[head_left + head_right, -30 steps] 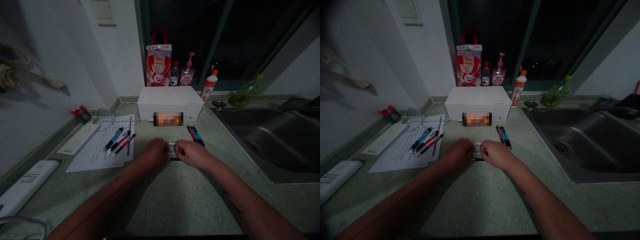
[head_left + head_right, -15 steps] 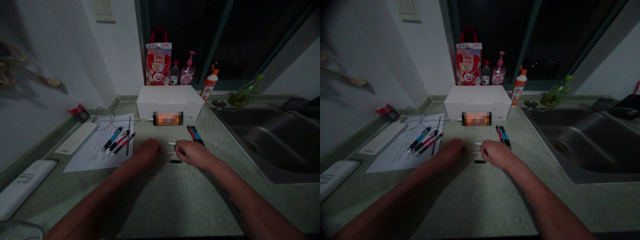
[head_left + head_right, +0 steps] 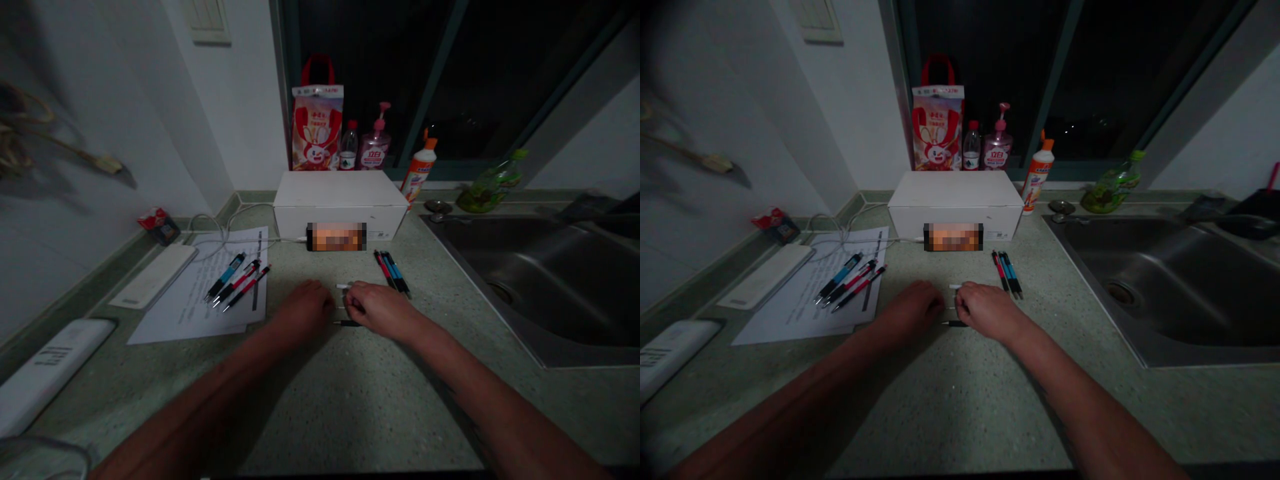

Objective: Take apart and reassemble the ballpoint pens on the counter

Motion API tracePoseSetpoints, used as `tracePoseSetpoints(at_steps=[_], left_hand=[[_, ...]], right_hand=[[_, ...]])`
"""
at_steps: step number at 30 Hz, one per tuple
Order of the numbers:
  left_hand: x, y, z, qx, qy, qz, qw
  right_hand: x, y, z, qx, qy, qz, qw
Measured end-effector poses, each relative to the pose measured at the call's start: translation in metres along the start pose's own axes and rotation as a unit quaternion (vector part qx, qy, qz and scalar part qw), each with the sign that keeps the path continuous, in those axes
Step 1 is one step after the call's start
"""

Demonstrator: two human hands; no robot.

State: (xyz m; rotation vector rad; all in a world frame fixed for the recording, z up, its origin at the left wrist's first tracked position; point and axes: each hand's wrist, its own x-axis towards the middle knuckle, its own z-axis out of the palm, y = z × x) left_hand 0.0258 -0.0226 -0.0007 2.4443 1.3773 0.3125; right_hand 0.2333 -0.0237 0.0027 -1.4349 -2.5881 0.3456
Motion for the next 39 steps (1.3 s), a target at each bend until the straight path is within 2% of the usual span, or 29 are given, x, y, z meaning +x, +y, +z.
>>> tracePoseSetpoints(at_steps=[4, 8, 13, 22, 28, 39], left_hand=[[0.002, 0.004, 0.003, -0.012, 0.056, 0.004, 0.998], [0.011, 0.006, 0.011, -0.011, 0.085, 0.001, 0.996], [0.021, 0.008, 0.017, -0.022, 0.081, -0.012, 0.996], [0.019, 0.003, 0.008, 0.029, 0.070, -0.018, 0.997], [0.019, -0.008, 0.008, -0.006, 0.084, -0.053, 0.995], [0.019, -0.007, 0.009, -0.074, 0.086, -0.054, 0.992]], right_hand=[[0.001, 0.000, -0.005, 0.013, 0.044, 0.008, 0.999], [0.003, 0.003, -0.009, -0.025, 0.097, 0.061, 0.993], [0.007, 0.006, -0.006, -0.049, 0.073, 0.087, 0.992], [0.006, 0.009, -0.003, -0.062, 0.061, 0.069, 0.994], [0.004, 0.009, -0.002, -0.044, 0.065, 0.052, 0.996], [0.005, 0.005, -0.001, 0.001, 0.058, 0.010, 0.998]])
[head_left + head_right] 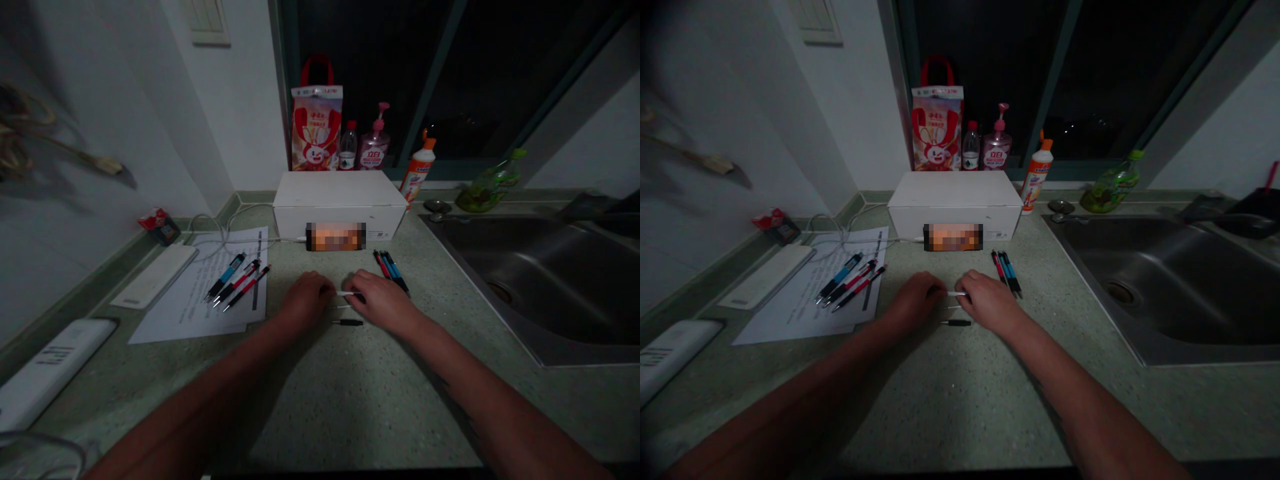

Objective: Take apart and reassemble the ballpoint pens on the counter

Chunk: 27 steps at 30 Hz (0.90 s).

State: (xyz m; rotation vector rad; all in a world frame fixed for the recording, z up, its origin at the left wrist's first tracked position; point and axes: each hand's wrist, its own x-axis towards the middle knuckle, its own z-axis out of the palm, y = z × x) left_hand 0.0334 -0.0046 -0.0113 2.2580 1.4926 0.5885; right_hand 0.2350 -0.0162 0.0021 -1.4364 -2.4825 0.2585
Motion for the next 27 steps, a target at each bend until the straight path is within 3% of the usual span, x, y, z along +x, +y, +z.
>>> tracePoseSetpoints(at_steps=[8, 14, 27], left_hand=[[-0.001, 0.002, 0.001, -0.029, -0.006, -0.016, 0.999], [-0.001, -0.007, -0.010, 0.004, 0.019, -0.032, 0.999], [-0.006, -0.002, -0.007, 0.075, -0.045, 0.028, 0.996]], right_hand=[[0.001, -0.002, 0.004, 0.023, -0.006, -0.002, 1.000], [0.001, 0.002, 0.006, 0.024, 0.002, 0.002, 1.000], [0.000, 0.001, 0.005, 0.010, -0.002, -0.002, 1.000]])
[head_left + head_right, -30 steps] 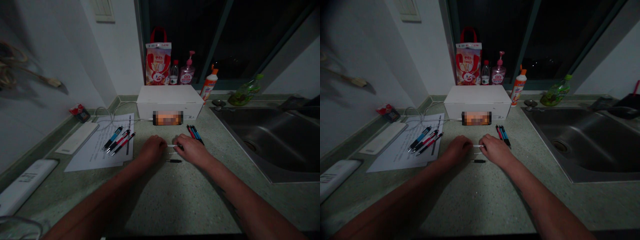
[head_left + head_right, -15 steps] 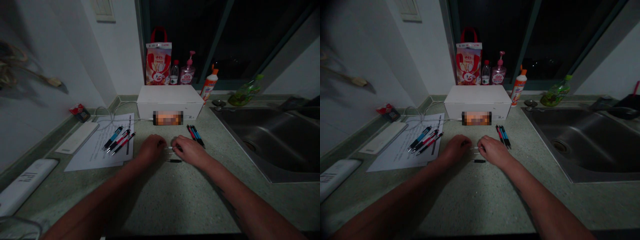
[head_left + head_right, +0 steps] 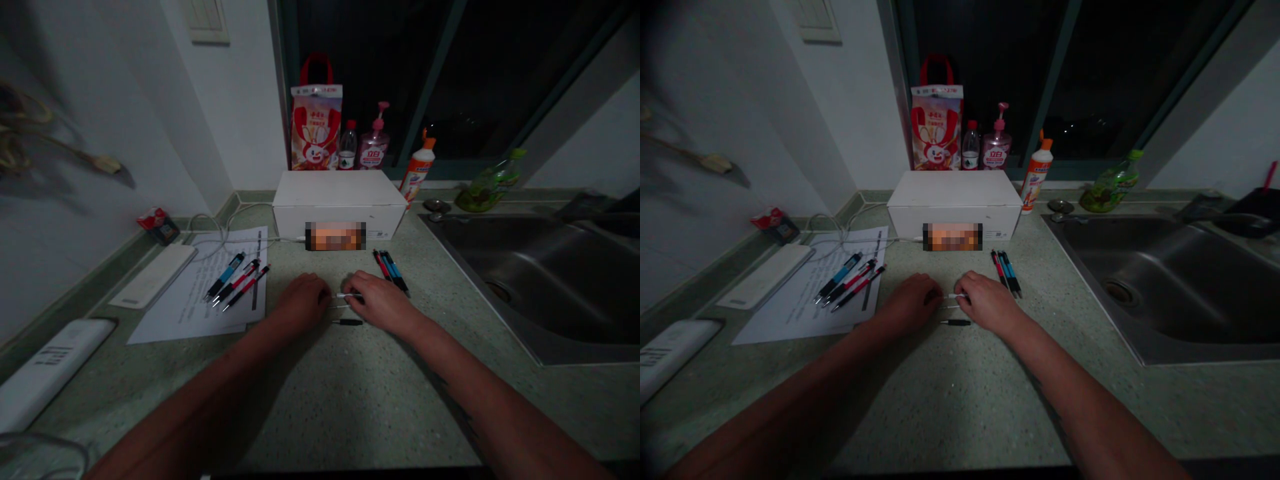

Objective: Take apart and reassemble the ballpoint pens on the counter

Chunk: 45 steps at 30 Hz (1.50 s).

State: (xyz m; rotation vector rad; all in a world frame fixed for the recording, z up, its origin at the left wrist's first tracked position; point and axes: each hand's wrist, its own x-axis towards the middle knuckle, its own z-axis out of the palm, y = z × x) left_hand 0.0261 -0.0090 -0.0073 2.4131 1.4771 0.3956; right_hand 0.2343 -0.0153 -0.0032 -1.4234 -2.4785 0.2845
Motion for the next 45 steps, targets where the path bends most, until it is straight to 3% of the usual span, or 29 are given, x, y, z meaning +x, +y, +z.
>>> tracePoseSetpoints(at_steps=[14, 25, 32, 37, 41, 45], left_hand=[[0.003, -0.001, 0.009, -0.024, 0.029, 0.019, 0.999], [0.002, 0.000, 0.005, -0.110, 0.070, 0.006, 0.992], [0.001, -0.001, 0.006, -0.155, 0.047, -0.017, 0.987], [0.000, -0.001, 0.004, -0.153, 0.030, -0.004, 0.988], [-0.003, -0.001, -0.001, -0.112, 0.025, 0.003, 0.993], [-0.007, 0.004, -0.007, -0.036, -0.011, 0.054, 0.998]], right_hand=[[0.001, -0.007, 0.000, -0.030, -0.011, -0.005, 0.999], [0.000, -0.006, 0.002, 0.032, 0.022, -0.028, 0.999], [0.000, -0.004, 0.001, 0.043, 0.035, -0.024, 0.998], [0.000, -0.002, 0.003, 0.033, 0.045, 0.019, 0.998], [0.000, -0.002, 0.003, 0.021, 0.049, 0.039, 0.998], [0.000, -0.001, 0.001, 0.010, 0.046, 0.050, 0.998]])
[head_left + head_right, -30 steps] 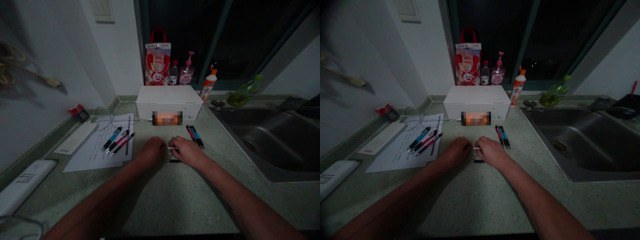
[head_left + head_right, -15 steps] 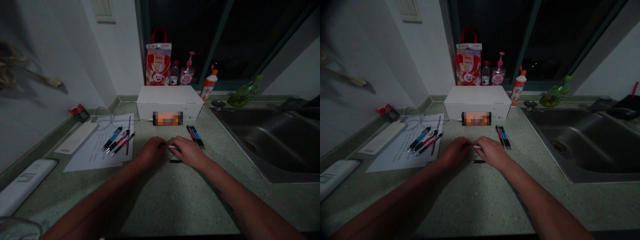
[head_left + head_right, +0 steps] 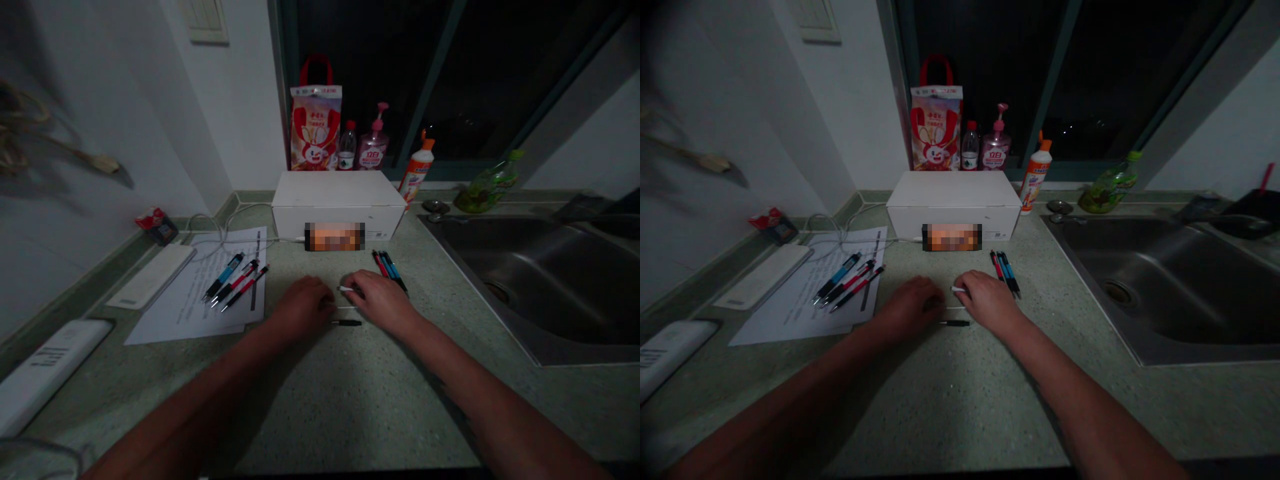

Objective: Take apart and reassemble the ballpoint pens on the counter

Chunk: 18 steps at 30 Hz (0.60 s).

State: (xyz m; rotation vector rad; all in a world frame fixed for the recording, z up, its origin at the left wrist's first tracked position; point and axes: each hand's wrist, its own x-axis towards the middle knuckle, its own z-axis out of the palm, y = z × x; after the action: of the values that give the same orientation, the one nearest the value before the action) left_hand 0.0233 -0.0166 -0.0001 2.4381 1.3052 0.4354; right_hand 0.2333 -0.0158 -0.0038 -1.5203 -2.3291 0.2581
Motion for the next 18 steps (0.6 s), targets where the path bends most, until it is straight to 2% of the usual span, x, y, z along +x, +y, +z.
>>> tracePoseSetpoints(at_steps=[3, 7, 13, 18], left_hand=[[-0.001, 0.005, -0.001, 0.033, -0.032, 0.024, 0.999], [0.002, 0.004, 0.000, 0.085, -0.044, 0.019, 0.995], [0.005, -0.017, -0.013, 0.089, 0.002, -0.046, 0.995], [0.007, -0.030, -0.022, 0.110, 0.039, -0.044, 0.992]], right_hand=[[0.000, 0.001, -0.001, -0.004, 0.000, 0.005, 1.000], [0.001, 0.003, -0.003, -0.007, -0.004, 0.013, 1.000], [0.001, 0.010, -0.008, -0.029, -0.005, 0.020, 0.999], [0.001, 0.014, -0.010, -0.045, -0.006, 0.027, 0.999]])
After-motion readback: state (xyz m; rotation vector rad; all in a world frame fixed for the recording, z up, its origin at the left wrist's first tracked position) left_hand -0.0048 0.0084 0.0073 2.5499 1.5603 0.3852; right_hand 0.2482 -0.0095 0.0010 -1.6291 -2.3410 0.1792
